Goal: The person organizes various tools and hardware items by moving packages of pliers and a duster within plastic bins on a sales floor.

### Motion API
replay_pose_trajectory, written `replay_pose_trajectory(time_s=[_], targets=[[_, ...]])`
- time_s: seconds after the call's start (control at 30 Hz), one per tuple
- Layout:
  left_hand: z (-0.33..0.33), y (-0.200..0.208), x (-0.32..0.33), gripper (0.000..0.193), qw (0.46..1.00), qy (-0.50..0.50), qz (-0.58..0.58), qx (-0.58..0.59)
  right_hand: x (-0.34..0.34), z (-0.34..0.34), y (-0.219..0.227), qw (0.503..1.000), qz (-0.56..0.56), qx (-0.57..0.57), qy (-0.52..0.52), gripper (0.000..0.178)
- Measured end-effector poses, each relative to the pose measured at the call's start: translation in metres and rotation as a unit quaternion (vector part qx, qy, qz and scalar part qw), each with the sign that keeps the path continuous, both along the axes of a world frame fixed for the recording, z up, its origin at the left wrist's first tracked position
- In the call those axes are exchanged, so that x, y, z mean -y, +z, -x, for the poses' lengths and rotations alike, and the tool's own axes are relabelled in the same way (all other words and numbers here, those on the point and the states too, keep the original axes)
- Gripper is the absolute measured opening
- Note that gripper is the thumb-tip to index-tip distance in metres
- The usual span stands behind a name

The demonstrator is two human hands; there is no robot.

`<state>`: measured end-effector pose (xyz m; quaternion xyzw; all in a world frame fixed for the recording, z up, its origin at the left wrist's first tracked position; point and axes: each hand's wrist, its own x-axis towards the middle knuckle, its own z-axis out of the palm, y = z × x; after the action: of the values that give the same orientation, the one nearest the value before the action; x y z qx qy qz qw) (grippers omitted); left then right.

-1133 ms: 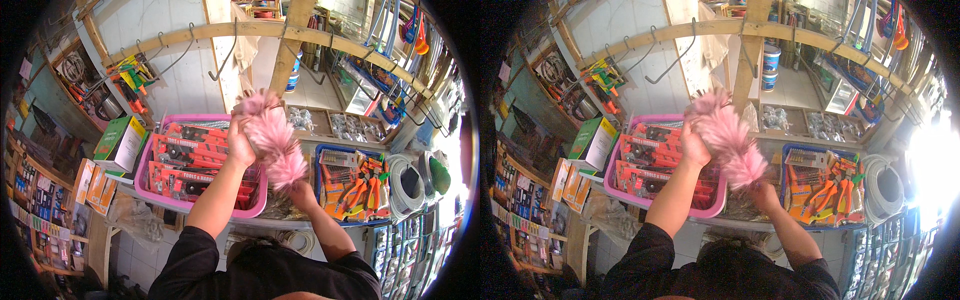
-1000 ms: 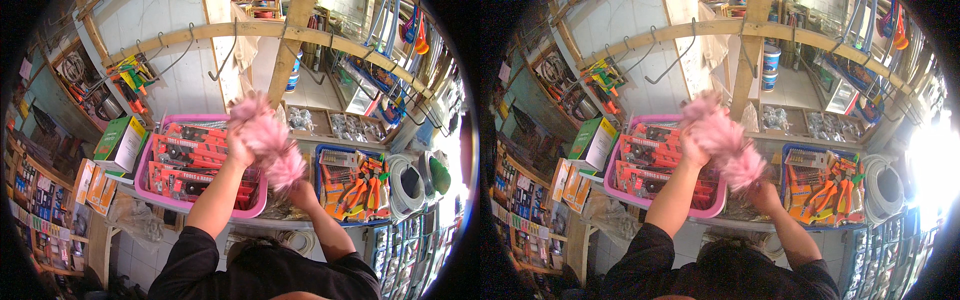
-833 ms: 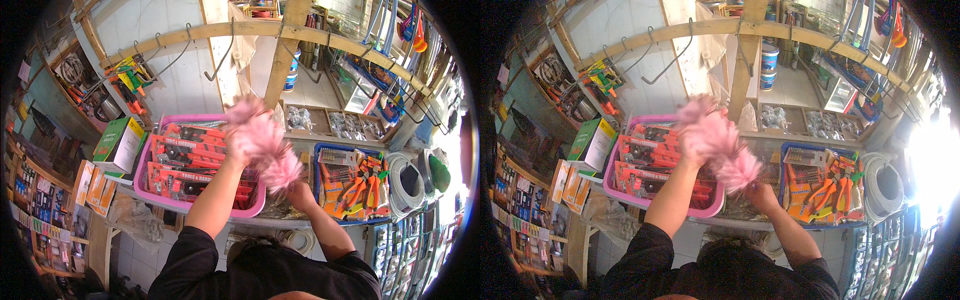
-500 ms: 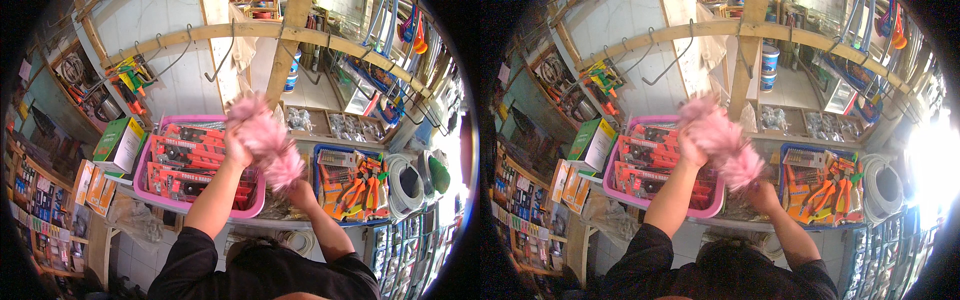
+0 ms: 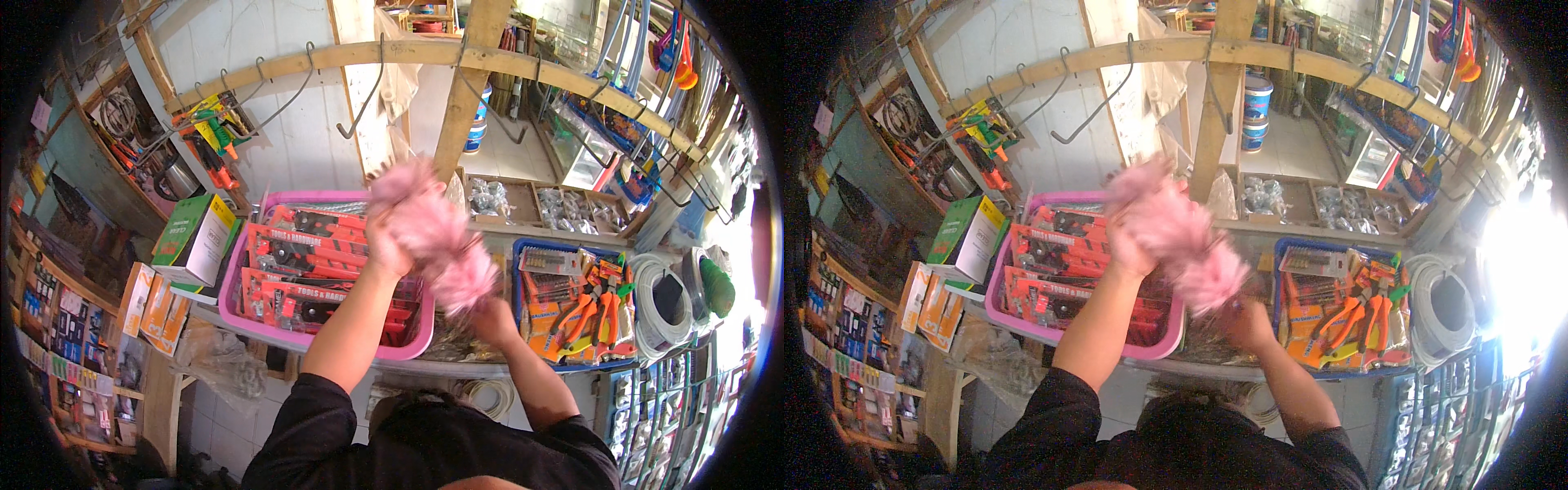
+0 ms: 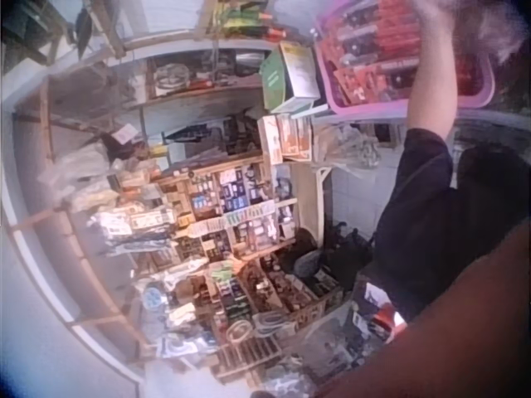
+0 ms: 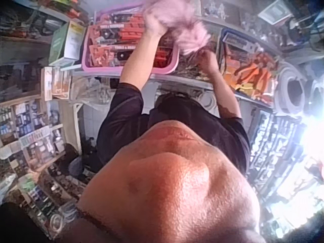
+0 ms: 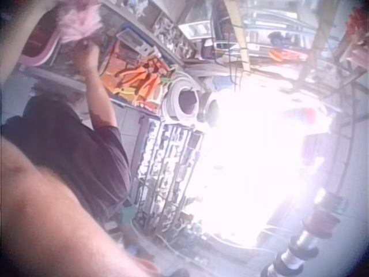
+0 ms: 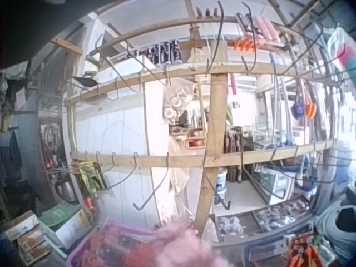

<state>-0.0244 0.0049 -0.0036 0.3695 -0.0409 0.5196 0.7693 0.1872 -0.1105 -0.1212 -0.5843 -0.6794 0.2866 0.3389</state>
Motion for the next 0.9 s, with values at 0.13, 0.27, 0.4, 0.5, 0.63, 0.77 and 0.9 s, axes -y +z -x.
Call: replay_pose_trajectory(time_s=[0.13,0.27,0.4,0.5,0.63,0.77,0.9], targets=[[-0.009,0.008,0.013,0.052,0.984,-0.019,0.112,0.138,0.006,0.014,0.026,0.997,0.039,-0.057,-0.025,0.017],[-0.005,0.005,0.006,0.052,0.996,-0.004,0.077,0.053,0.000,0.011,0.013,0.996,0.000,0.016,-0.083,0.018],[-0.010,0.012,0.019,0.052,0.992,0.106,0.024,-0.063,0.005,0.019,0.029,0.999,-0.007,-0.004,-0.047,0.013],[-0.005,0.010,0.019,0.050,0.994,0.094,-0.006,-0.056,0.003,0.014,0.024,1.000,-0.019,0.009,-0.016,0.011],[-0.017,0.011,0.022,0.043,0.984,0.095,0.150,0.021,0.009,0.009,0.008,0.998,0.008,-0.040,-0.051,0.017],[-0.015,0.006,0.027,0.039,0.938,0.252,-0.149,-0.187,0.017,0.007,0.003,0.980,0.076,-0.181,-0.017,0.012],[-0.025,0.032,0.048,0.036,0.978,0.147,0.144,-0.035,0.046,0.031,0.032,0.964,0.149,-0.193,-0.107,0.018]])
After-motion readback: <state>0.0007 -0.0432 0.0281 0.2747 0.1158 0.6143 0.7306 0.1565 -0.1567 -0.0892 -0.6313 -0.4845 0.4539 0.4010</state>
